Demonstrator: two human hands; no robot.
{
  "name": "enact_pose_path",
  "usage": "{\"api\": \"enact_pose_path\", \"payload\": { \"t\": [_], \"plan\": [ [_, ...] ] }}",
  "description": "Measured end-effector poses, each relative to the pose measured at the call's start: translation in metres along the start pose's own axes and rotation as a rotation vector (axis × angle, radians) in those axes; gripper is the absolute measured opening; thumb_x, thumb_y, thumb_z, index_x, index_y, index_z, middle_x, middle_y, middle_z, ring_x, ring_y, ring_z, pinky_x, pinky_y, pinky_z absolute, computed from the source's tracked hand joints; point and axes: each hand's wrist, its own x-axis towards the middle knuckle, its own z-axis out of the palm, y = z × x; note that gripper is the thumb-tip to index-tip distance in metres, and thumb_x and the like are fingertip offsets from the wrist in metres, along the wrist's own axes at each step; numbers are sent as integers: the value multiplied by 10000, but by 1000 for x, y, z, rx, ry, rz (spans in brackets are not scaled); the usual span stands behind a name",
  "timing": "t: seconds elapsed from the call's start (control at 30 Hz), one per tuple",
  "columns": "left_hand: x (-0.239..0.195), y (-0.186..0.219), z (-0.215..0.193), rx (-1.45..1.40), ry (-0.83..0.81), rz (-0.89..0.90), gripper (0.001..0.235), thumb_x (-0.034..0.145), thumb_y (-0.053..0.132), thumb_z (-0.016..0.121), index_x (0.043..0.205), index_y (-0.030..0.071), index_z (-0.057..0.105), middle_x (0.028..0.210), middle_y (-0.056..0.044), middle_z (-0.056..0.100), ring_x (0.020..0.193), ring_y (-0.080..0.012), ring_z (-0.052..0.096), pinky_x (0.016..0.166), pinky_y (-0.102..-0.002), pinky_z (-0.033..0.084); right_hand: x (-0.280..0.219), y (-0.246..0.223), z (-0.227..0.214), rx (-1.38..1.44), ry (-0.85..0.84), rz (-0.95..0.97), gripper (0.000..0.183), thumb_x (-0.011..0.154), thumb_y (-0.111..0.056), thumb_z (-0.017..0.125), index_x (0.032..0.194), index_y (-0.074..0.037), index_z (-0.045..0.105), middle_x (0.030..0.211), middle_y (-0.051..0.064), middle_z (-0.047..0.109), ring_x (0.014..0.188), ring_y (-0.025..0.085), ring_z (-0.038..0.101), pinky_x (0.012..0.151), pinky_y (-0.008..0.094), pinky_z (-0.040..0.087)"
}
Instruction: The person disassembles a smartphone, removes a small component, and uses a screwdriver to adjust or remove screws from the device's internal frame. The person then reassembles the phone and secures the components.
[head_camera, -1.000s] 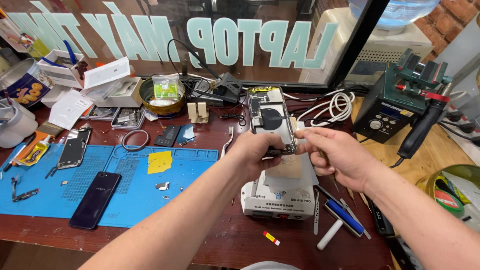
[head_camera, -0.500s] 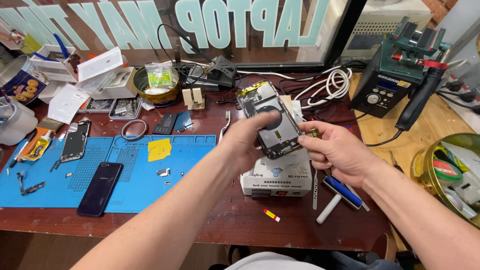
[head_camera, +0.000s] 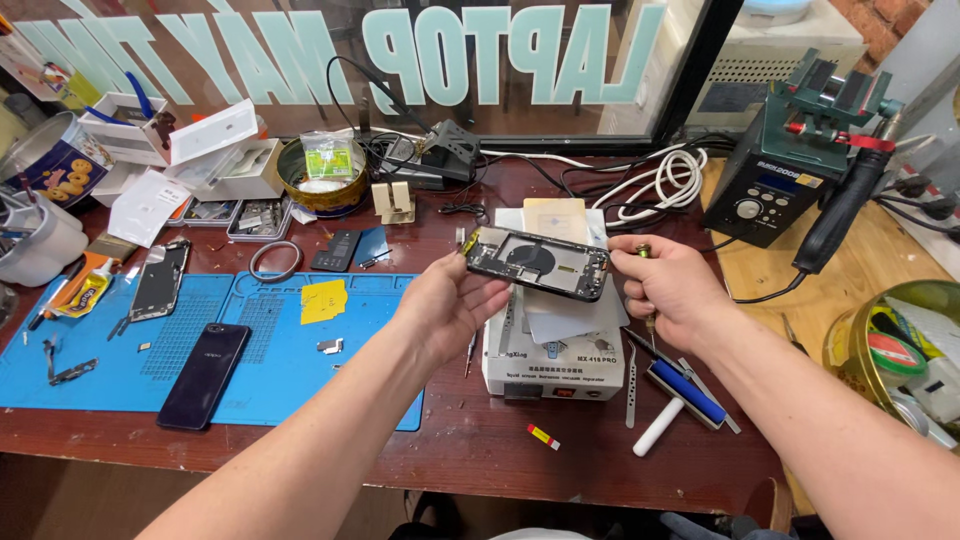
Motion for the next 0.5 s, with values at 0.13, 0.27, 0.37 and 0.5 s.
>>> {"api": "enact_pose_path", "payload": {
  "t": [0.13,0.27,0.37,0.5],
  "plan": [
    [6,-7,-10,42,27,-65,271,1017,109,398,1188,9,583,1166,-194,658,1027,-311,688,987,-482,589,12,8,4,-129,137,-68,182,924,-90,697,1104,-74,673,716,-40,508,545,67,420,454,248,312],
    [10,-4,-12,111,65,-131,214,1040,115,472,1157,-39,564,1133,-205,662,990,-299,691,923,-445,609,15,15,10,-308,284,-151,168,910,-98,717,1075,-67,700,760,-40,592,556,69,449,458,263,343],
    [8,0,-12,178,53,-202,288,1047,224,437,1145,7,600,1077,-159,700,904,-253,689,822,-402,594,14,15,13,-341,332,-124,166,913,-113,718,1076,-79,711,769,-40,603,569,65,466,468,263,353],
    [7,6,-16,347,-8,-190,228,1030,152,445,1145,63,622,1043,-93,718,843,-183,688,789,-375,611,11,15,11,-308,379,-58,183,921,-132,720,1097,-90,701,755,-43,578,580,54,471,483,253,346]
  ]
}}
